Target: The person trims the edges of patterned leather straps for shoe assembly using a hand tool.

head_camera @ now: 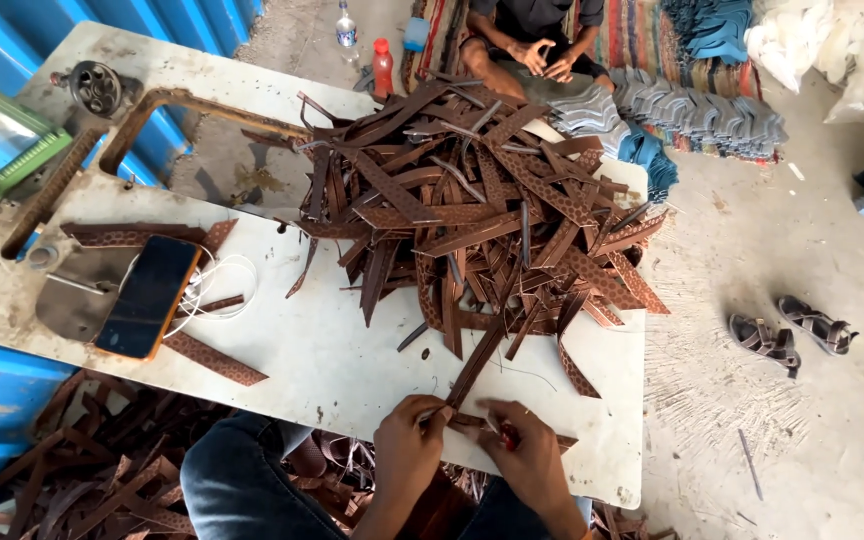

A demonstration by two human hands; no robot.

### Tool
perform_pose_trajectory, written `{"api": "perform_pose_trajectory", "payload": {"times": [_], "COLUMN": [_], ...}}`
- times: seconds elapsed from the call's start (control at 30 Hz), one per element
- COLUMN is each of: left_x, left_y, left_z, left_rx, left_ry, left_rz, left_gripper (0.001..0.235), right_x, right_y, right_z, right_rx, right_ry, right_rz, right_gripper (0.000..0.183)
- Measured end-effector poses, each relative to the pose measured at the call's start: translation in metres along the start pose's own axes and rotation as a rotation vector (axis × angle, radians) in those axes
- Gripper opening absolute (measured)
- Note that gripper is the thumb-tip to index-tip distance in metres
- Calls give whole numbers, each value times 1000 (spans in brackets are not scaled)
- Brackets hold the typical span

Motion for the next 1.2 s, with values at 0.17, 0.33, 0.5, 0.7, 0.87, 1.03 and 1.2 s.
{"api": "perform_pose_trajectory", "payload": {"times": [0.17, 0.33, 0.5, 0.7, 0.87, 1.03, 1.2], "left_x": [-5, -7, -5, -8, -6, -8, -10], "left_y": [2, 4, 0, 6, 0, 1, 6], "left_z": [3, 1, 5, 2, 6, 11, 6], "left_rx": [20, 37, 39, 53, 66, 113, 142], "left_ry": [23, 80, 58, 49, 49, 75, 76], "left_rz": [45, 87, 77, 70, 84, 174, 150], "left_gripper": [14, 16, 17, 18, 18, 17, 16], "right_x": [-4, 3, 8, 9, 11, 9, 9], "right_y": [-10, -39, -39, -54, -47, -59, -52], "right_z": [-2, -17, -2, -4, 0, 2, 7], "right_rx": [111, -123, -334, -367, -382, -383, -397], "right_ry": [-91, -5, -133, -118, -170, -173, -178], "right_rz": [-12, -242, -290, -416, -340, -434, -431], "right_gripper": [46, 28, 25, 22, 25, 21, 20]}}
Point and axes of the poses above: each hand's wrist, its own x-axis towards the middle knuckle, its own z-axis out of the palm, y = z × x, the point moved 10 cm from there along x, towards the middle knuckle, and after that the axes turned 13 degrees about -z, right-handed, at the moved point
